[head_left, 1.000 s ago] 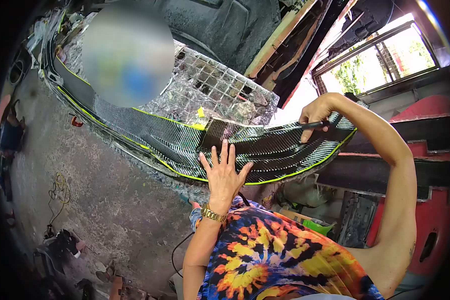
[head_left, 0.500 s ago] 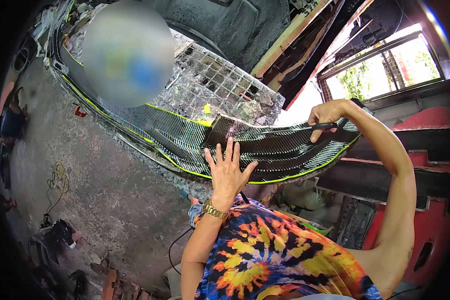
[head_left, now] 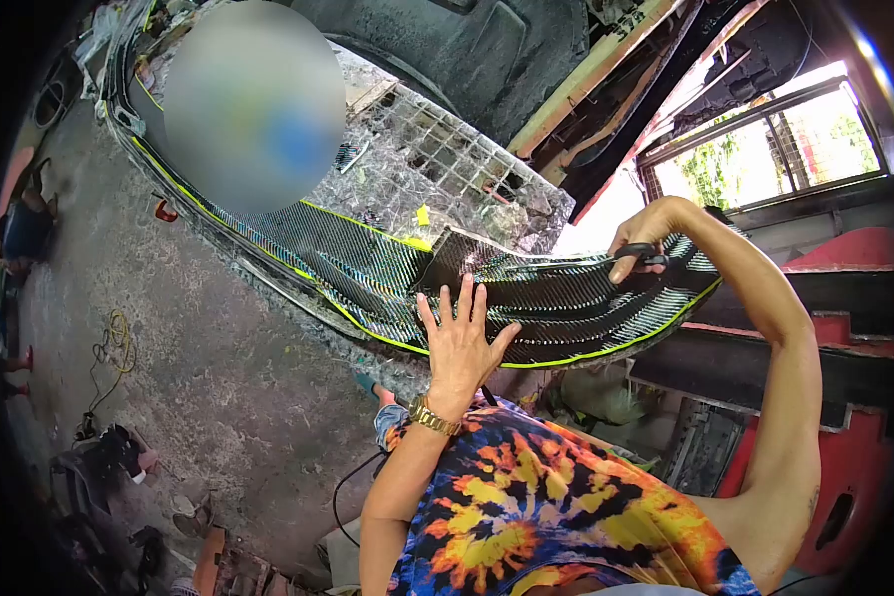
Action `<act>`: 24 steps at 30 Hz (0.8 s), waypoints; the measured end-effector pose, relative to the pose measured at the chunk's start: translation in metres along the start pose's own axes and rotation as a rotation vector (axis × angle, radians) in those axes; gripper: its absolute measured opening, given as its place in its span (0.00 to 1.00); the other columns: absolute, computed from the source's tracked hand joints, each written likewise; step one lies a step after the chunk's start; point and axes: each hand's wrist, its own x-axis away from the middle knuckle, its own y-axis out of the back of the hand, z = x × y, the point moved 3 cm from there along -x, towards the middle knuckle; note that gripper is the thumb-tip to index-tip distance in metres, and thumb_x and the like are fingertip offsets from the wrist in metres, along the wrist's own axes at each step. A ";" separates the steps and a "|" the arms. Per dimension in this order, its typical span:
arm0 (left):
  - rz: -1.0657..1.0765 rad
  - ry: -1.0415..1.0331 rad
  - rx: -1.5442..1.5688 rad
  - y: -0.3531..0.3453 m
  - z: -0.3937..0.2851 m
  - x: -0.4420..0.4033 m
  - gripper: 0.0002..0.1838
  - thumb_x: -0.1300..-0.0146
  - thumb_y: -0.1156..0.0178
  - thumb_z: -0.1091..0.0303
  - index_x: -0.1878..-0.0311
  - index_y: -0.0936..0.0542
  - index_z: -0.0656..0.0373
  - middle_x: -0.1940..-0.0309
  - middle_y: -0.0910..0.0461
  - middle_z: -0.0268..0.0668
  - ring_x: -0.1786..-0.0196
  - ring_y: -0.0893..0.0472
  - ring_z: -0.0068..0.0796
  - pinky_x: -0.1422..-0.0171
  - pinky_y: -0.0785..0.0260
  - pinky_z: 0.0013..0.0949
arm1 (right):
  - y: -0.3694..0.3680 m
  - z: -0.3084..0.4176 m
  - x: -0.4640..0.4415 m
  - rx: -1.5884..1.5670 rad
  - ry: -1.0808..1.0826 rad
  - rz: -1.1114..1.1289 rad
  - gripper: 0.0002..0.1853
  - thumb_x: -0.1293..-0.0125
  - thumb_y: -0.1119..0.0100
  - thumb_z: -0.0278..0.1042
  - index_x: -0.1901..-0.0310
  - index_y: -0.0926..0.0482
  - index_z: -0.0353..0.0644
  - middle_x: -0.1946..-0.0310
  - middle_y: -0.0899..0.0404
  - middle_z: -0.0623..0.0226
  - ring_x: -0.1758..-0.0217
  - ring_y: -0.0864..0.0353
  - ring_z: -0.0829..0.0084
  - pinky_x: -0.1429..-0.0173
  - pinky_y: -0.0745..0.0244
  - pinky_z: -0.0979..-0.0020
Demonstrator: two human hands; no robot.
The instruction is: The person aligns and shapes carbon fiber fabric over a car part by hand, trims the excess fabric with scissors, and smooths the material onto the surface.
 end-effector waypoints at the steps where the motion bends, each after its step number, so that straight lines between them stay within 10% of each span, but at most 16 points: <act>1: -0.001 0.000 0.000 -0.001 0.000 0.000 0.41 0.35 0.49 0.32 0.32 0.27 0.59 0.26 0.36 0.41 0.29 0.33 0.53 0.22 0.61 0.66 | 0.001 0.003 -0.004 0.003 0.023 0.003 0.27 0.43 0.30 0.65 0.69 0.22 0.45 0.80 0.23 0.74 0.80 0.20 0.79 0.76 0.26 0.77; 24: -0.015 -0.004 0.024 0.004 -0.001 0.003 0.40 0.34 0.48 0.33 0.32 0.27 0.59 0.27 0.35 0.41 0.30 0.33 0.53 0.21 0.63 0.64 | -0.015 -0.003 -0.018 -0.041 0.217 -0.078 0.24 0.42 0.26 0.55 0.74 0.24 0.43 0.84 0.26 0.74 0.83 0.24 0.81 0.78 0.33 0.77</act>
